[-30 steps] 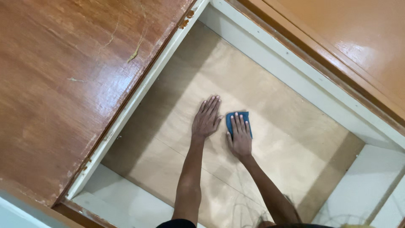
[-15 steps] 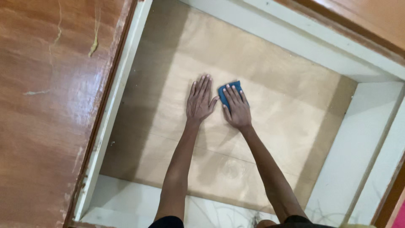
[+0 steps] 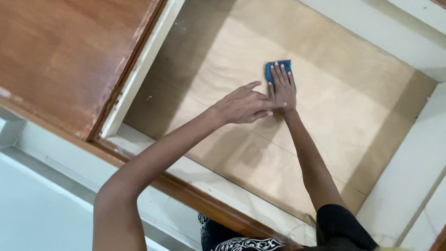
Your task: The person sands the interior surface and edges of a wooden cabinet drawer using a blue sanding block held in the right hand.
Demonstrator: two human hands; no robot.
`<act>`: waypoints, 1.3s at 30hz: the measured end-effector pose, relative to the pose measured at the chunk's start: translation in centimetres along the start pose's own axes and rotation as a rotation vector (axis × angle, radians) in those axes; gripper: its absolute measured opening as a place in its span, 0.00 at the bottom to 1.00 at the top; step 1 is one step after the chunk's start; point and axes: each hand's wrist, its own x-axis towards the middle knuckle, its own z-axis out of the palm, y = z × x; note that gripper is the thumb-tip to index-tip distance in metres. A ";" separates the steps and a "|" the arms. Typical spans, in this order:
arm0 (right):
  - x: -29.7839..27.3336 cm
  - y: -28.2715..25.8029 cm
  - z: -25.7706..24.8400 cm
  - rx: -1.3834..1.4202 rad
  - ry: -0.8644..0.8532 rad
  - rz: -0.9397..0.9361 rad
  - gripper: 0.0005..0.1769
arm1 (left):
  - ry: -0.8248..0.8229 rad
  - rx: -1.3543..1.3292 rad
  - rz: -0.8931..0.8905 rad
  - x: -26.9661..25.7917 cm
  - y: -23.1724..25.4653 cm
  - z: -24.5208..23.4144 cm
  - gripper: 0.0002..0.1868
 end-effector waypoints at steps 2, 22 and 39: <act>-2.9 -0.6 -0.7 -0.032 -0.029 -0.100 0.31 | 0.461 -0.158 0.090 -3.4 5.8 -2.1 0.19; -32.0 2.3 -8.3 -0.251 -0.470 -0.433 0.34 | 0.901 0.010 -0.192 -16.7 41.7 1.9 0.16; -28.7 -0.1 -4.7 -0.019 -0.659 -0.730 0.32 | 0.528 0.223 -0.774 -7.1 17.4 10.3 0.45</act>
